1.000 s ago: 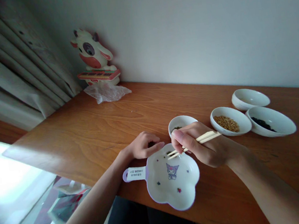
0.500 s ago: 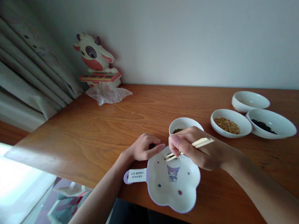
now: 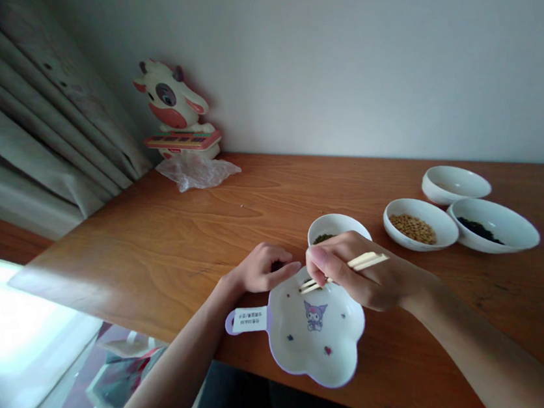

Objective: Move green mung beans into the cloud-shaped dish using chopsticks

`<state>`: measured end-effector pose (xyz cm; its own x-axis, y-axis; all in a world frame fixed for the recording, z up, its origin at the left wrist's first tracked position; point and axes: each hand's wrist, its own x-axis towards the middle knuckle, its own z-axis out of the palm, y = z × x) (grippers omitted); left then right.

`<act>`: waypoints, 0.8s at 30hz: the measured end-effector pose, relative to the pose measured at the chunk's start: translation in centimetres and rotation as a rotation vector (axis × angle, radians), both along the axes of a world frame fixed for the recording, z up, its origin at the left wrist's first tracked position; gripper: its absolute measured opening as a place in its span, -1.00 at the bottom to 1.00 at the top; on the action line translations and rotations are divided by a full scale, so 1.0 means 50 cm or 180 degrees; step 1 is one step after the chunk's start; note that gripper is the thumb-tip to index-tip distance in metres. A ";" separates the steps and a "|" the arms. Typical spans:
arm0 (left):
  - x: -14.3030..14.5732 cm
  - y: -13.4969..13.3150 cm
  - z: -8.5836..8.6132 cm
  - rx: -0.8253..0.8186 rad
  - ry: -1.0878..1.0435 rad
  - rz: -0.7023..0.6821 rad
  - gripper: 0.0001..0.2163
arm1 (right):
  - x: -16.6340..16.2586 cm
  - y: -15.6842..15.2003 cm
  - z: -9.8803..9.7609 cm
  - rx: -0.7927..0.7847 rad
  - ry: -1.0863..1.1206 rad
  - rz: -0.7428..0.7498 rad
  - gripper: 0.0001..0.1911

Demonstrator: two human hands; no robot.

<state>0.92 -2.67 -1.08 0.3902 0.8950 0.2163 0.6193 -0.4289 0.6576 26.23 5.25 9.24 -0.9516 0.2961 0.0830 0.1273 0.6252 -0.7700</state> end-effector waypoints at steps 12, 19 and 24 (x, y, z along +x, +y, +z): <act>0.001 -0.004 0.011 -0.0081 -0.0011 -0.0020 -0.53 | 0.013 0.005 0.013 -0.0004 0.0109 -0.0092 -0.34; 0.004 -0.004 0.011 -0.0027 -0.0052 0.0005 -0.55 | 0.039 0.026 0.044 0.0190 0.0126 -0.0329 -0.29; 0.003 -0.006 0.013 -0.0101 -0.0009 0.0058 -0.54 | 0.024 0.015 0.043 0.0345 0.0127 -0.0289 -0.32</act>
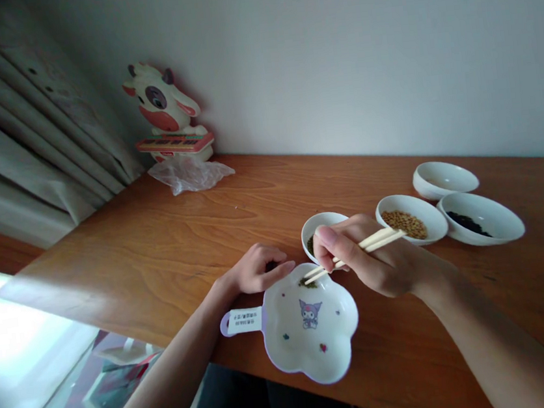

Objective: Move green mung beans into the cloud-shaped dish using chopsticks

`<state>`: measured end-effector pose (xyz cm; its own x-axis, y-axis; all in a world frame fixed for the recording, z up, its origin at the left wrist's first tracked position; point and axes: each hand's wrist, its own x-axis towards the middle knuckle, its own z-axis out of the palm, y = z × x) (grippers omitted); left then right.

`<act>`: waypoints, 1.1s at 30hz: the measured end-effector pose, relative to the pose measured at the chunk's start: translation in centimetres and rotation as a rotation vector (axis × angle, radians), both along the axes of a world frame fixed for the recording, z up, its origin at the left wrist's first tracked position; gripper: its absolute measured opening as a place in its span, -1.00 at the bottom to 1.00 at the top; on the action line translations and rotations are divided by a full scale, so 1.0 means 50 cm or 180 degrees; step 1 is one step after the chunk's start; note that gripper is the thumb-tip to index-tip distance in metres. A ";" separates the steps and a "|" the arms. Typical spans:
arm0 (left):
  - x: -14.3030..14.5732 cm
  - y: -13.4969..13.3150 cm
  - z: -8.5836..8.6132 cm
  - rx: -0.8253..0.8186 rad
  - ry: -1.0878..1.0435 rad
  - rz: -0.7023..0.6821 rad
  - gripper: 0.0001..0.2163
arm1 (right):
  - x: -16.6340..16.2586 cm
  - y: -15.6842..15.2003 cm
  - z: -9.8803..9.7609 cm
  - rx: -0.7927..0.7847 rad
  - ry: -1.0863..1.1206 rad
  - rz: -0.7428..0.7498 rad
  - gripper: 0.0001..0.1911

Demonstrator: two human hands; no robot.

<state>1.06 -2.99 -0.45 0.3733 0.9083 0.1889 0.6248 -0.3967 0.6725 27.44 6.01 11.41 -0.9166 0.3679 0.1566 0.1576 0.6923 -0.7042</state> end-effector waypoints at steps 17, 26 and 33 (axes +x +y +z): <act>-0.003 0.002 -0.007 -0.0078 -0.0090 -0.0044 -0.57 | -0.025 -0.016 -0.030 -0.0270 -0.0133 0.0293 -0.41; -0.003 0.003 -0.005 -0.0090 -0.0137 -0.0059 -0.57 | -0.019 -0.013 -0.031 -0.0251 -0.0130 0.0282 -0.40; -0.003 0.002 -0.004 -0.0060 -0.0104 -0.0066 -0.56 | -0.024 -0.011 -0.032 -0.0249 -0.0088 0.0278 -0.41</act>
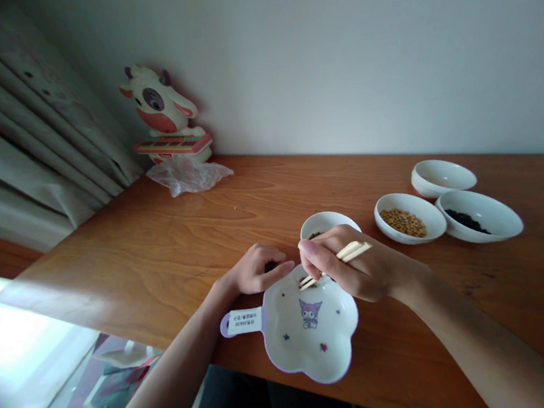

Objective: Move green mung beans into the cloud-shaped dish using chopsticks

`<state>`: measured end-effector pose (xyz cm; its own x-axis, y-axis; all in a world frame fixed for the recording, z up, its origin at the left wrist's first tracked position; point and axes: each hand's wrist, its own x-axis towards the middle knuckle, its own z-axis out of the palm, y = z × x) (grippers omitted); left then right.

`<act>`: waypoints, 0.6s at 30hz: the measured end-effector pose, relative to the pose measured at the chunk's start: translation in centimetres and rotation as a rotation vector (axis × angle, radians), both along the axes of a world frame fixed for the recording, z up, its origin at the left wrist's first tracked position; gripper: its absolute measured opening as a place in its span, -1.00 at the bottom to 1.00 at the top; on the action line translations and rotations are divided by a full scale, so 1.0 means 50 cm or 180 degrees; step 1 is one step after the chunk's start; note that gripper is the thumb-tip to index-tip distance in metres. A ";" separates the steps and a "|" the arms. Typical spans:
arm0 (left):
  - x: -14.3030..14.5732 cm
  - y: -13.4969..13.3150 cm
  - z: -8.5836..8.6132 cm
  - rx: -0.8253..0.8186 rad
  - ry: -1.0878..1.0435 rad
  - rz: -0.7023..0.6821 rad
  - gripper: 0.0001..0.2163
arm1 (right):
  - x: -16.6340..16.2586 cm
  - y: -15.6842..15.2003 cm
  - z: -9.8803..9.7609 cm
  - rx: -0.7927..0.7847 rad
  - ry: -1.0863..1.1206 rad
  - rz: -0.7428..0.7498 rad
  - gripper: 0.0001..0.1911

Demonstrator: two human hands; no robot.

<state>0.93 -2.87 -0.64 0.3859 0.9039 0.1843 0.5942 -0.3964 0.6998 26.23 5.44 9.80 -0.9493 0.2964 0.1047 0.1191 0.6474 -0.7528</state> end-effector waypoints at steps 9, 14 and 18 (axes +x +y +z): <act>0.002 0.000 0.002 0.0016 0.0029 0.0046 -0.55 | 0.000 0.000 -0.003 -0.0055 0.0116 -0.0001 -0.39; 0.002 -0.002 0.005 0.0003 0.0099 0.0066 -0.54 | 0.011 0.004 0.013 -0.0030 0.0084 -0.0141 -0.34; 0.001 -0.001 0.001 0.0049 0.0148 0.0084 -0.54 | 0.039 0.024 0.033 0.0006 0.0229 -0.0310 -0.29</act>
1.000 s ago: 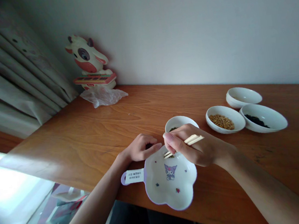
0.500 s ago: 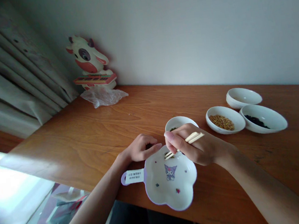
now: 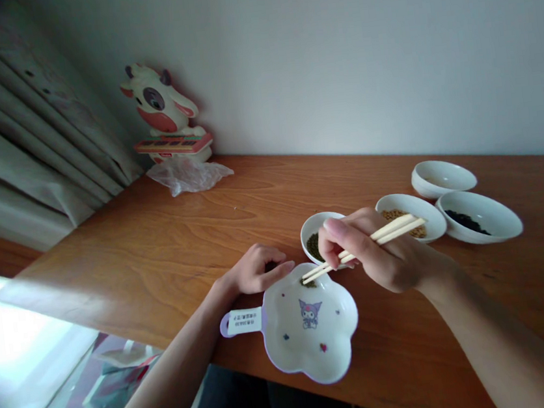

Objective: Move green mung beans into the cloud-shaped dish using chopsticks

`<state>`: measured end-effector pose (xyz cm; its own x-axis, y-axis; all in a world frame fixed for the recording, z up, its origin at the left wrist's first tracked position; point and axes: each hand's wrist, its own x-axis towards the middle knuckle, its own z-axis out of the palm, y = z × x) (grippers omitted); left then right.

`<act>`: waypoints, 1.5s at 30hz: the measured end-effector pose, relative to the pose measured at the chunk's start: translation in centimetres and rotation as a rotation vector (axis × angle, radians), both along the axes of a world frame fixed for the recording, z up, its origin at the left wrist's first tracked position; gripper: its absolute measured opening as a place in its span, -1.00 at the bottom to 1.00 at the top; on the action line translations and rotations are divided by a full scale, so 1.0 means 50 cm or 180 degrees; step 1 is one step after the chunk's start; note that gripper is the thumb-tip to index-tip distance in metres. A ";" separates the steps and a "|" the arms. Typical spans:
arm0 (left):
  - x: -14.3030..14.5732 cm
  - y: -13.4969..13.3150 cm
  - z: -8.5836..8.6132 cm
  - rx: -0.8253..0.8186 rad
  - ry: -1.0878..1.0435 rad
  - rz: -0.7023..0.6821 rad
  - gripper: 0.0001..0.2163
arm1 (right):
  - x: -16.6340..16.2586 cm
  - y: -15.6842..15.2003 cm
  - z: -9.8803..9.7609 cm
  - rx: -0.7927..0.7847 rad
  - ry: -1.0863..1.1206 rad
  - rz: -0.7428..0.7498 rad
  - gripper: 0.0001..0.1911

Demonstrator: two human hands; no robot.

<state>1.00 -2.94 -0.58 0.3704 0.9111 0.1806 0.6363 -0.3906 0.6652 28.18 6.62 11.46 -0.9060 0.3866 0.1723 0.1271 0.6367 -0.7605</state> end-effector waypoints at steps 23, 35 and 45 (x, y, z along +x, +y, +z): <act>0.001 0.007 -0.006 -0.0052 -0.0145 -0.0024 -0.48 | 0.086 0.026 0.030 0.0024 0.0578 -0.0622 -0.27; -0.012 -0.001 -0.026 -0.0371 -0.0540 0.0614 -0.41 | 0.125 -0.098 -0.048 -0.0326 0.0658 -0.1044 -0.42; -0.051 -0.160 -0.009 -0.0708 -0.0831 0.1510 -0.46 | 0.158 -0.215 -0.069 -0.0845 0.0236 -0.1132 -0.34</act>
<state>-1.55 -10.92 -1.01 -0.1184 0.9930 -0.0037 0.5116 0.0642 0.8568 36.06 -4.14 8.01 -0.6978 0.7113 0.0844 0.2419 0.3448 -0.9070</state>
